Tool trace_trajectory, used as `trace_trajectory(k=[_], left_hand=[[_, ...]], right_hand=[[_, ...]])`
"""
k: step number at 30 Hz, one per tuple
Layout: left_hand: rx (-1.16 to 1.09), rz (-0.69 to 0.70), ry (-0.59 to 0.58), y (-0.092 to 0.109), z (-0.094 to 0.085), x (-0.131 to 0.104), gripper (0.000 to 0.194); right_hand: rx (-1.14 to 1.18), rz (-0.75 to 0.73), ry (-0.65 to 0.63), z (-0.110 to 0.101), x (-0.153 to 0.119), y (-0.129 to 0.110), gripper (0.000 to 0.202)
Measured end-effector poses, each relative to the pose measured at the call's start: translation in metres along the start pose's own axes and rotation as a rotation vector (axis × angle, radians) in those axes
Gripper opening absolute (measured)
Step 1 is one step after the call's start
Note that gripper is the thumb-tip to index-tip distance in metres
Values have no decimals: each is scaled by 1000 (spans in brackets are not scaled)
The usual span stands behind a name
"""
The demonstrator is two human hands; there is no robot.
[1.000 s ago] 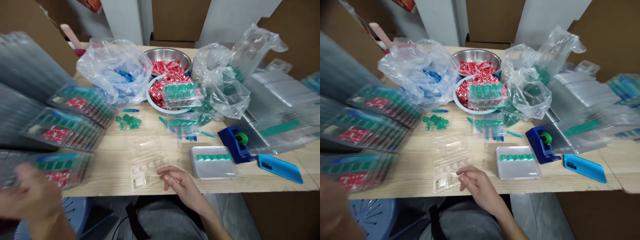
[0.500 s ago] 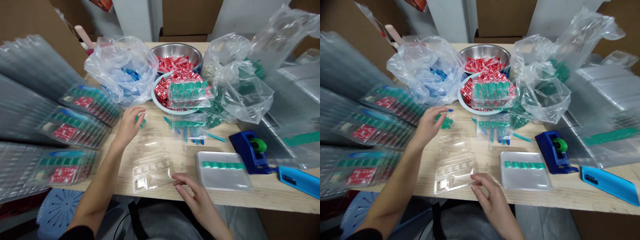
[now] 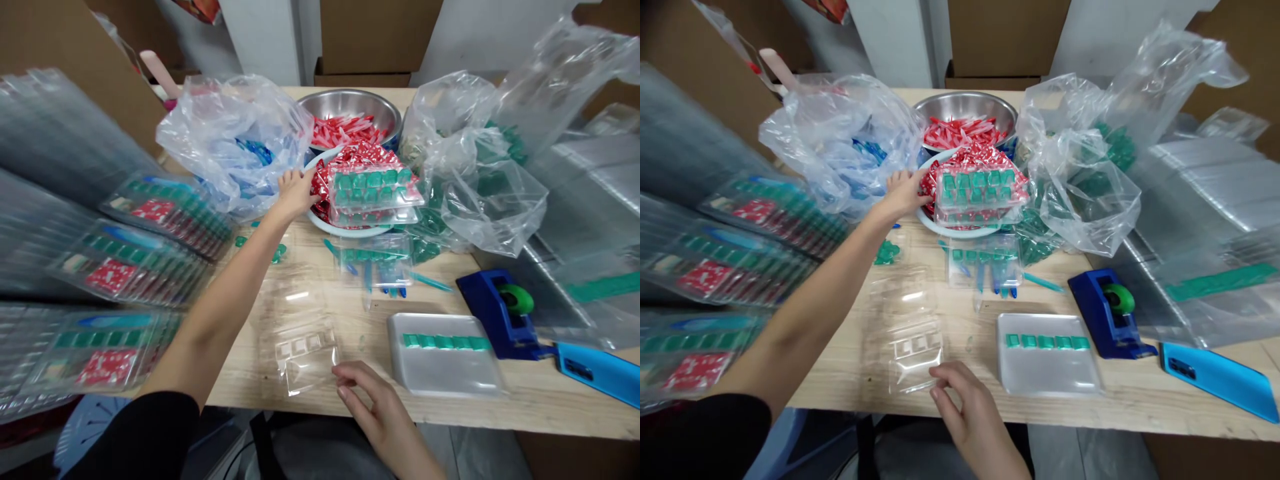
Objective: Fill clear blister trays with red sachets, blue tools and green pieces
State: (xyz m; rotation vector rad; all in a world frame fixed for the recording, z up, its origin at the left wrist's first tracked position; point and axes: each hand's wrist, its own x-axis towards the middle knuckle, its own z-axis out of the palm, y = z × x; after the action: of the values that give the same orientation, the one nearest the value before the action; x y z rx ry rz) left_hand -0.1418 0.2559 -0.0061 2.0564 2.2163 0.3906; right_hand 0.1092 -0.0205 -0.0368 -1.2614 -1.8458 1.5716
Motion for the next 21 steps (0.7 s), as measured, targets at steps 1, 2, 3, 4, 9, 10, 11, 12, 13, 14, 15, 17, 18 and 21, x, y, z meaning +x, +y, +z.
trace_trajectory(k=[1,2,3,4,9,10,11,12,13,14,15,17,18,21], left_hand=[[24,29,-34,1,-2,2,78],[50,65,-75,2,-4,5,86],[76,104,-123,4,-6,9,93],[101,140,-170,7,-8,13,97],[136,183,-232,12,-19,33,75],[129,182,-221,11,-22,35,68],[122,180,-205,9,-25,37,62],[115,175,-184,7,-28,37,57],[108,167,-162,4,-31,37,52],[103,158,-140,2,-34,36,47],[102,149,-121,0,-38,35,42],[94,124,-68,-2,-45,33,31],[80,106,-23,-2,-49,33,27],[-27,45,174,-3,-64,32,15]], right_hand=[[-5,-7,0,0,1,1,23],[-12,-16,-1,0,1,1,23],[-21,-24,-6,0,2,0,23],[-31,-29,-14,0,3,-1,23],[-48,-4,-48,6,5,-5,24],[-45,-1,-50,7,5,-4,24],[-42,0,-53,8,4,-3,25],[-42,1,-57,8,4,-1,25],[-43,-1,-60,9,4,1,25],[-46,-3,-62,8,3,3,25],[-51,-3,-60,8,3,4,25],[-57,1,-57,7,4,5,25],[-55,4,-53,6,5,5,25],[-34,14,-26,2,7,1,26]])
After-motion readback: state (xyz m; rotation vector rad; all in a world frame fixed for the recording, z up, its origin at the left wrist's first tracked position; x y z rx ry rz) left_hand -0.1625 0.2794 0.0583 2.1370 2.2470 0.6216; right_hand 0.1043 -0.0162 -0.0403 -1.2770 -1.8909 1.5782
